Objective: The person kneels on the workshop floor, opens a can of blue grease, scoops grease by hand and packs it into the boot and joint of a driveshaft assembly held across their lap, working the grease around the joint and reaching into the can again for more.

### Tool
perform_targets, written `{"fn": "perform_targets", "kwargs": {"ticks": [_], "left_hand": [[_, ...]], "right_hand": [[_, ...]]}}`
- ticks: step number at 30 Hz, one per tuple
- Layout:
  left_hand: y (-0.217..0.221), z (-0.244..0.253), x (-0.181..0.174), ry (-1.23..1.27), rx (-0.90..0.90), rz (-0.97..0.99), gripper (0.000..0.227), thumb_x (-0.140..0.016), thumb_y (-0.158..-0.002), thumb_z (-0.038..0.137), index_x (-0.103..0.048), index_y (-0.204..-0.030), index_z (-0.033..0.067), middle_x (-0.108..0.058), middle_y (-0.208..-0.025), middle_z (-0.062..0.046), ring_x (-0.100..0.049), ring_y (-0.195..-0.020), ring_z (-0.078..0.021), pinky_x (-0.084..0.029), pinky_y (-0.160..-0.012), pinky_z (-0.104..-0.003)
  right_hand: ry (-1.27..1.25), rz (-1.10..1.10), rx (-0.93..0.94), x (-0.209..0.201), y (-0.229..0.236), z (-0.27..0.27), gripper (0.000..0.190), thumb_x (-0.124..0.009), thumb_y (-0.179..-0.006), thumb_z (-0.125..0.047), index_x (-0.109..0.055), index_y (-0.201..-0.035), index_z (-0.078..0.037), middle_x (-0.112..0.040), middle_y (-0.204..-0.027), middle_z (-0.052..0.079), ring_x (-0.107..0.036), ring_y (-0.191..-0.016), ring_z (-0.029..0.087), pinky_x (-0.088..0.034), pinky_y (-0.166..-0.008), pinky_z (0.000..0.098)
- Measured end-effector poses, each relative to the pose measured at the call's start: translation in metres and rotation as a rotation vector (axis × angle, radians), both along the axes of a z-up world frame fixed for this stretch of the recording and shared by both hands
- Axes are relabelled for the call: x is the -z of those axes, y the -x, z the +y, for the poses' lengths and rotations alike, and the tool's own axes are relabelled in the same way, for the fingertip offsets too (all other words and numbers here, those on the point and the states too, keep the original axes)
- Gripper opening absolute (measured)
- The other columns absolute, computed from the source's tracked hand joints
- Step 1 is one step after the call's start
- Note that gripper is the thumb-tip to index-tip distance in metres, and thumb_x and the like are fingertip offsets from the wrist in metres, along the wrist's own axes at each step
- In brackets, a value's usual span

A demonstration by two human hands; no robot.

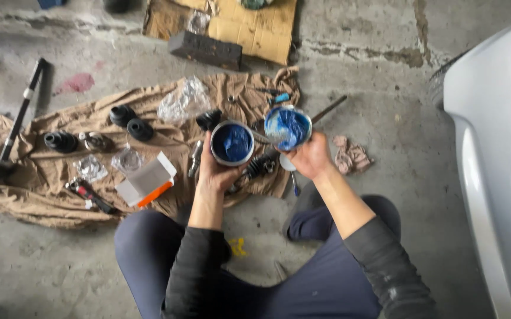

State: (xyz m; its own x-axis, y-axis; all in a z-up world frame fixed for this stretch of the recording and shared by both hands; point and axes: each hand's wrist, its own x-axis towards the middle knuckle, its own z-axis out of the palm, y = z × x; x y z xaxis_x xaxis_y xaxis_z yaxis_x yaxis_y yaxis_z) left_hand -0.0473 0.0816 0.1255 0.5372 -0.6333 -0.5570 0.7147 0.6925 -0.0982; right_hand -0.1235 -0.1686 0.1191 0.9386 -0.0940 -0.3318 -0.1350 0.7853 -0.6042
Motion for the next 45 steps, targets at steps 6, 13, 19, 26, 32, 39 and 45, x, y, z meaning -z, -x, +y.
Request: {"fn": "perform_targets", "kwargs": {"ticks": [6,13,19,26,32,39,45], "left_hand": [[-0.012,-0.006,0.072,0.05,0.033,0.125,0.066,-0.058,-0.094,0.066,-0.064,-0.134,0.0133,-0.065,-0.133,-0.016,-0.063,-0.122,-0.0361,-0.052,-0.102,-0.057],[-0.045,-0.065,0.167,-0.002,0.088,0.276,0.069,-0.055,-0.093,0.069,-0.064,-0.133,0.0136,-0.066,-0.133,-0.016,-0.064,-0.119,-0.0371,-0.053,-0.099,-0.056],[-0.076,-0.113,0.266,-0.105,0.242,0.256,0.073,-0.048,-0.092,0.073,-0.064,-0.133,0.015,-0.067,-0.131,-0.016,-0.066,-0.117,-0.0368,-0.053,-0.098,-0.056],[-0.063,-0.118,0.221,-0.137,0.262,0.249,0.068,-0.05,-0.093,0.069,-0.064,-0.134,0.0171,-0.068,-0.132,-0.012,-0.065,-0.12,-0.0319,-0.053,-0.1,-0.055],[-0.058,-0.098,0.181,-0.234,0.221,0.241,0.065,-0.051,-0.093,0.066,-0.063,-0.134,0.0184,-0.067,-0.132,-0.011,-0.065,-0.12,-0.0315,-0.053,-0.099,-0.055],[-0.087,-0.117,0.22,-0.083,0.145,0.081,0.068,-0.048,-0.09,0.068,-0.062,-0.133,0.0166,-0.067,-0.129,-0.015,-0.066,-0.116,-0.0361,-0.054,-0.094,-0.058],[-0.088,-0.15,0.261,-0.011,0.196,0.119,0.072,-0.048,-0.096,0.07,-0.062,-0.138,0.0126,-0.066,-0.133,-0.017,-0.065,-0.119,-0.037,-0.055,-0.098,-0.057]], "right_hand": [[-0.081,0.064,-0.065,-0.013,-0.031,-0.005,0.053,-0.034,-0.101,-0.032,-0.058,-0.137,-0.001,-0.065,-0.136,0.015,-0.065,-0.122,0.03,-0.055,-0.104,0.0486],[-0.167,0.116,-0.082,0.079,-0.079,-0.035,0.05,-0.038,-0.102,-0.035,-0.06,-0.135,-0.006,-0.067,-0.133,0.014,-0.066,-0.119,0.03,-0.057,-0.097,0.05],[-0.196,0.195,0.036,0.113,-0.107,-0.069,0.043,-0.042,-0.101,-0.035,-0.064,-0.129,-0.012,-0.069,-0.128,0.01,-0.068,-0.113,0.027,-0.059,-0.091,0.0462],[-0.221,0.243,0.071,0.094,-0.107,-0.086,0.049,-0.043,-0.096,-0.035,-0.063,-0.132,-0.008,-0.07,-0.127,0.013,-0.072,-0.108,0.027,-0.061,-0.085,0.0441],[-0.214,0.144,0.002,0.079,-0.092,-0.085,0.051,-0.043,-0.1,-0.034,-0.062,-0.136,-0.004,-0.07,-0.129,0.018,-0.071,-0.11,0.031,-0.061,-0.084,0.0453],[-0.204,-0.019,-0.145,0.074,-0.111,-0.097,0.054,-0.039,-0.102,-0.032,-0.059,-0.139,0.002,-0.065,-0.139,0.022,-0.066,-0.12,0.034,-0.057,-0.092,0.0494],[-0.204,0.099,-0.202,0.124,-0.149,-0.132,0.056,-0.04,-0.096,-0.03,-0.056,-0.139,0.004,-0.063,-0.139,0.02,-0.06,-0.13,0.033,-0.049,-0.112,0.0501]]}}
